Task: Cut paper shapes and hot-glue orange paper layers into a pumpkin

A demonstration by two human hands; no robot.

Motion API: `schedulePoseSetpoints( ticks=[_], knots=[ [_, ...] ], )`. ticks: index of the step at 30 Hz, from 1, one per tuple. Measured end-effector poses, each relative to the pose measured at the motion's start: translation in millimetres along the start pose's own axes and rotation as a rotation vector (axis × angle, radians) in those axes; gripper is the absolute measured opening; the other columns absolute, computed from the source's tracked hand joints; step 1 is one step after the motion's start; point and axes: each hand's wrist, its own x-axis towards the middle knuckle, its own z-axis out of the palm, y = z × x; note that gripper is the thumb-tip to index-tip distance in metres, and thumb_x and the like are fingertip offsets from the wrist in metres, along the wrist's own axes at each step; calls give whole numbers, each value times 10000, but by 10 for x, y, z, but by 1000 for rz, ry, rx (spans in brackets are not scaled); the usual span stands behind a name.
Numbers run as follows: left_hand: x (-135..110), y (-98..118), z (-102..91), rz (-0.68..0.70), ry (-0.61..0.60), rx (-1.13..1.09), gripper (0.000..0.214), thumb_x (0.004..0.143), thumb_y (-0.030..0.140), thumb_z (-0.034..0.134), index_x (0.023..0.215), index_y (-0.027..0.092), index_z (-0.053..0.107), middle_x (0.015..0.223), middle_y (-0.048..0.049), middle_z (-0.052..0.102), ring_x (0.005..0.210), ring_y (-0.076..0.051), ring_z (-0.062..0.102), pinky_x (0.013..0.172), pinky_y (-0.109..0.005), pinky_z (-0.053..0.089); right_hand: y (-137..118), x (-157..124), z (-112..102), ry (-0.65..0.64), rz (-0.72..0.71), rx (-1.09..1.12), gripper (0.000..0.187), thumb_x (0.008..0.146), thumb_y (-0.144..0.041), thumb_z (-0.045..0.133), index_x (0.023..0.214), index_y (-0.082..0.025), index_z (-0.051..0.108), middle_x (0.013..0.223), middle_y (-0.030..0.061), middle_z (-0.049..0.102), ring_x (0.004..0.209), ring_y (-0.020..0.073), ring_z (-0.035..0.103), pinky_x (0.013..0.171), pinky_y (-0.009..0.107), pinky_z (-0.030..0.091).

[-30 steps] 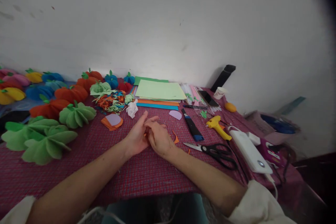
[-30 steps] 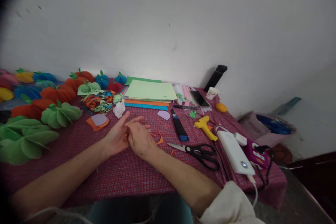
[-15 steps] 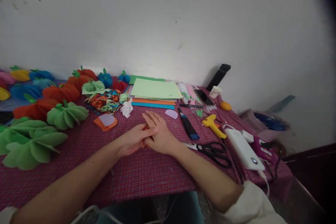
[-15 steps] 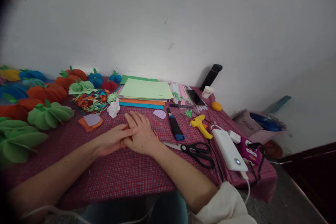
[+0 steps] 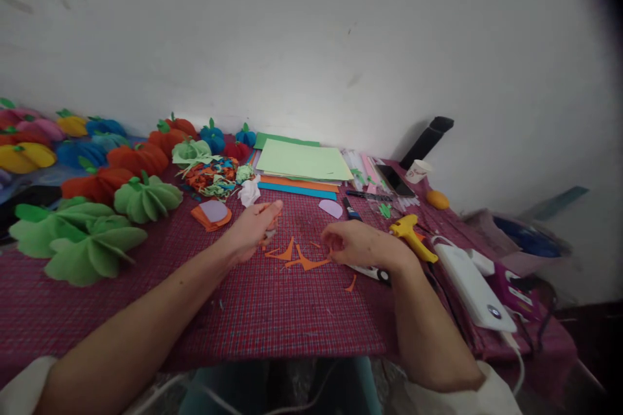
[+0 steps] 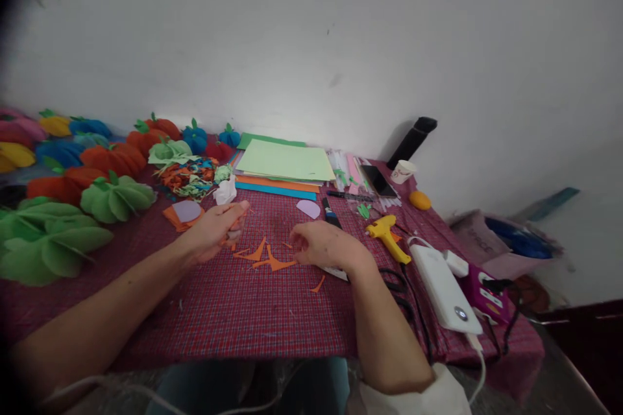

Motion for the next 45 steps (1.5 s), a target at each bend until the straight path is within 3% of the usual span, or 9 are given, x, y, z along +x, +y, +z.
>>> schedulePoseSetpoints(
  ticks=[6, 13, 16, 21, 28, 34, 37, 40, 45],
  knots=[
    [87, -17, -40, 75, 116, -72, 345, 768, 413, 583, 616, 191, 367, 465, 92, 331, 340, -24, 256, 309, -143, 178, -108, 129, 263, -30, 51, -276, 110, 676, -171, 578, 757, -178, 652, 801, 54, 646, 721, 177, 575, 588, 249, 355],
    [104, -15, -78, 92, 185, -48, 302, 763, 407, 580, 635, 173, 437, 465, 83, 365, 340, -27, 298, 307, -145, 197, -105, 231, 319, -17, -59, -181, 107, 715, -134, 543, 720, -175, 642, 707, 21, 628, 653, 133, 540, 603, 234, 353],
    [104, -17, -84, 97, 212, -39, 291, 761, 408, 580, 650, 167, 461, 467, 76, 387, 354, -31, 329, 317, -143, 219, -136, 260, 342, 57, -143, -114, 178, 734, -129, 523, 861, -176, 639, 807, 24, 621, 724, 133, 547, 665, 234, 388],
    [108, -28, -82, 135, 220, -11, 304, 752, 431, 582, 641, 167, 479, 462, 76, 396, 358, -32, 344, 334, -146, 246, -237, 300, 452, 83, -288, -85, 622, 674, -205, 616, 1270, -136, 453, 1130, 105, 503, 997, 192, 499, 845, 283, 407],
    [104, -62, -68, 146, 197, 14, 316, 745, 441, 583, 626, 166, 483, 486, 68, 419, 381, -39, 372, 380, -161, 317, -312, 394, 533, 55, -204, -133, 149, 747, -172, 543, 872, -161, 625, 860, 34, 521, 720, 127, 498, 666, 239, 397],
    [114, -77, -88, 141, 177, 29, 320, 743, 465, 584, 669, 164, 508, 492, 62, 445, 398, -51, 410, 390, -163, 320, -233, 392, 494, 63, -228, -55, 96, 737, -115, 534, 774, -157, 613, 772, 17, 580, 665, 106, 505, 622, 214, 364],
    [95, -70, -78, 100, 128, 33, 322, 746, 471, 584, 691, 159, 525, 525, 49, 484, 416, -53, 436, 400, -163, 331, -153, 384, 417, 182, -118, 98, 95, 771, -124, 498, 777, -163, 584, 656, -16, 569, 577, 94, 490, 566, 207, 348],
    [61, -81, -38, 31, 32, 30, 340, 751, 490, 575, 716, 153, 548, 571, 25, 538, 425, -54, 450, 398, -166, 323, -145, 413, 412, 423, -12, 282, 77, 803, -175, 474, 793, -175, 551, 672, -20, 570, 582, 100, 508, 559, 207, 372],
    [21, -141, 29, -91, -189, -63, 423, 751, 555, 548, 658, 143, 534, 538, 26, 491, 430, -59, 441, 395, -176, 302, -293, 480, 552, 591, -81, 292, 101, 809, -172, 489, 854, -176, 579, 801, 19, 618, 722, 129, 550, 675, 238, 419]
  ],
)
